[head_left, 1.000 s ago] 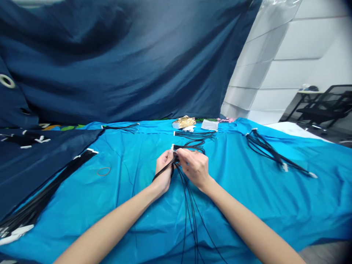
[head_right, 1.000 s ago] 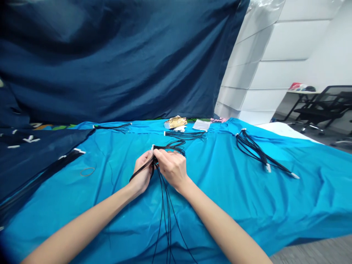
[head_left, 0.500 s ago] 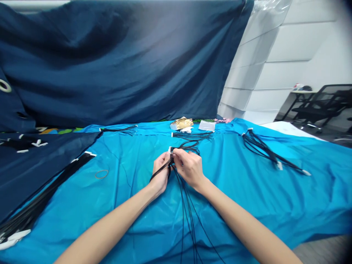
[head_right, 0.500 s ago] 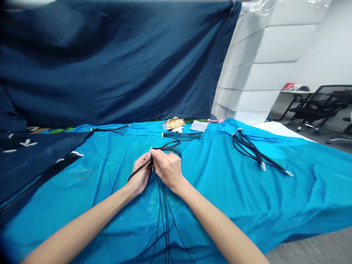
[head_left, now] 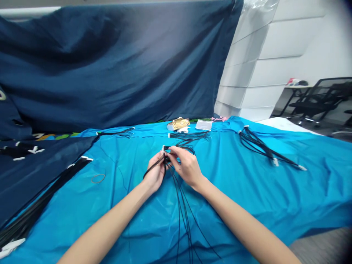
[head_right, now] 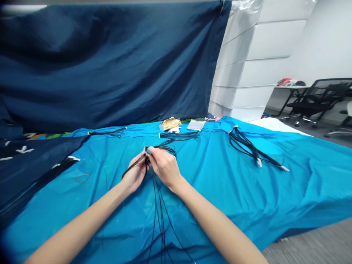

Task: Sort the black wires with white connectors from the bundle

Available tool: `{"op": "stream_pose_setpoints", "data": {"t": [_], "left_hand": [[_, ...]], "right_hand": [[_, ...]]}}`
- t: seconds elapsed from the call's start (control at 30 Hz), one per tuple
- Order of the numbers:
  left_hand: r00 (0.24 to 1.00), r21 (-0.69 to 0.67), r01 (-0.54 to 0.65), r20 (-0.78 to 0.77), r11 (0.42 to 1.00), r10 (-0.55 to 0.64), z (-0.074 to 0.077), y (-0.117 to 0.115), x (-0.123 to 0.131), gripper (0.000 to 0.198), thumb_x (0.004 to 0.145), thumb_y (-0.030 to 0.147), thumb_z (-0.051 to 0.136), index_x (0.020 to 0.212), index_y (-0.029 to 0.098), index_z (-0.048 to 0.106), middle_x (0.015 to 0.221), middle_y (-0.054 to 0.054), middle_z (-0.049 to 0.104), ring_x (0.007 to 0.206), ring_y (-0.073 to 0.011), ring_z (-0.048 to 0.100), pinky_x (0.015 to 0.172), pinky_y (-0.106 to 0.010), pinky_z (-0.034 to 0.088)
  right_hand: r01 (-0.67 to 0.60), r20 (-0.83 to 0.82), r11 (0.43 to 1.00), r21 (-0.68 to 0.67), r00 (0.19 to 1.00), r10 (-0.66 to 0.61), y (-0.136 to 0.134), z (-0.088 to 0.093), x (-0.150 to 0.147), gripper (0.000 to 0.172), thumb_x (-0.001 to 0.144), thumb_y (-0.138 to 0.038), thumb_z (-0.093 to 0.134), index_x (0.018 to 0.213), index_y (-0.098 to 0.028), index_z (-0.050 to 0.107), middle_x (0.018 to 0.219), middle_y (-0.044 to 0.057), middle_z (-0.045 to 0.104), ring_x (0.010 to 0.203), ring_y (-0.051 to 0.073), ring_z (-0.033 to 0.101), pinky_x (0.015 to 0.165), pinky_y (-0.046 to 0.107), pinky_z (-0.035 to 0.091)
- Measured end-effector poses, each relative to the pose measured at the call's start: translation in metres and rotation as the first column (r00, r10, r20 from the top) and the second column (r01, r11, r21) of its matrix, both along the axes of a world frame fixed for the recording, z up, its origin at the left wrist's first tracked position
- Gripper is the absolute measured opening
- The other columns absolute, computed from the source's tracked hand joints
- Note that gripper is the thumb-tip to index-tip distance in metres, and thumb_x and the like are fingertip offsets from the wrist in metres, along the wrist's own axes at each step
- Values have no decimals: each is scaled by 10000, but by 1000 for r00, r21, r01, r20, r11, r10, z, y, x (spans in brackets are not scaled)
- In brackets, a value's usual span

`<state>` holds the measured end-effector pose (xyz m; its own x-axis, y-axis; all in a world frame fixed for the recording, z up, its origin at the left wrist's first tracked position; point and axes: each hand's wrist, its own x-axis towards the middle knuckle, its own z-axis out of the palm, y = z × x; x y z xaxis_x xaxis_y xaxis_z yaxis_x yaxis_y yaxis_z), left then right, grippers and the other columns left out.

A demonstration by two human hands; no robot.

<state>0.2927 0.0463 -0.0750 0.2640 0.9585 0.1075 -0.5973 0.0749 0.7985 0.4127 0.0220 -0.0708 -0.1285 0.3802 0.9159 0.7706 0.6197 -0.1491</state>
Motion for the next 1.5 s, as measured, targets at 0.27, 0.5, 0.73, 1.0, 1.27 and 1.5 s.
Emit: {"op": "stream_pose_setpoints", "data": {"t": [0.27, 0.5, 0.73, 1.0, 1.27, 1.5], "left_hand": [[992, -75, -62, 110, 995, 70, 21, 19, -17, 205, 837, 96, 440, 685, 111, 577, 786, -94, 669, 922, -216, 628, 905, -433, 436], [993, -96, -30, 113, 995, 41, 32, 16, -21, 179, 834, 106, 456, 690, 111, 561, 863, -107, 670, 949, -242, 623, 906, -484, 431], [995, -78, 19, 100, 997, -11, 30, 12, -20, 203, 851, 104, 422, 705, 111, 562, 870, -106, 675, 905, -229, 638, 873, -470, 460], [999, -111, 2, 44, 994, 3, 23, 11, -14, 179, 825, 114, 462, 687, 121, 576, 818, -86, 676, 896, -200, 636, 859, -366, 466], [999, -69, -37, -41, 997, 34, 12, 8, -9, 111, 748, 117, 583, 652, 122, 639, 665, -13, 646, 671, -93, 600, 626, -158, 445], [997, -150, -23, -70, 988, 13, 5, 8, -9, 74, 723, 113, 609, 653, 120, 631, 641, -1, 618, 550, -62, 527, 531, -156, 396]], "right_hand": [[-62, 171, 989, 132, 985, 39, 3, 14, 24, 242, 806, -245, 587, 1048, -238, 585, 1094, 63, 564, 1014, 178, 489, 874, 332, 442], [104, 163, 958, 267, 975, -152, 3, 16, 29, 90, 766, -286, 636, 739, -204, 613, 1119, 61, 544, 1077, 206, 449, 883, 357, 408], [265, 109, 891, 369, 939, -325, -1, 14, 25, 46, 750, -220, 647, 778, -228, 611, 1202, 44, 510, 1111, 224, 415, 880, 378, 399], [-44, 431, 863, 503, 879, -206, -2, 6, 13, 115, 795, -150, 589, 876, -218, 634, 918, -11, 649, 895, 112, 503, 840, 275, 401], [-139, 546, 932, 336, 835, -72, 2, 9, 11, 177, 863, -107, 474, 804, -169, 628, 832, -26, 656, 845, 85, 543, 801, 282, 388], [-177, 612, 946, 271, 791, -27, 7, 7, 12, 209, 866, -105, 454, 743, -166, 612, 842, -15, 648, 847, 96, 535, 767, 285, 397]]}}
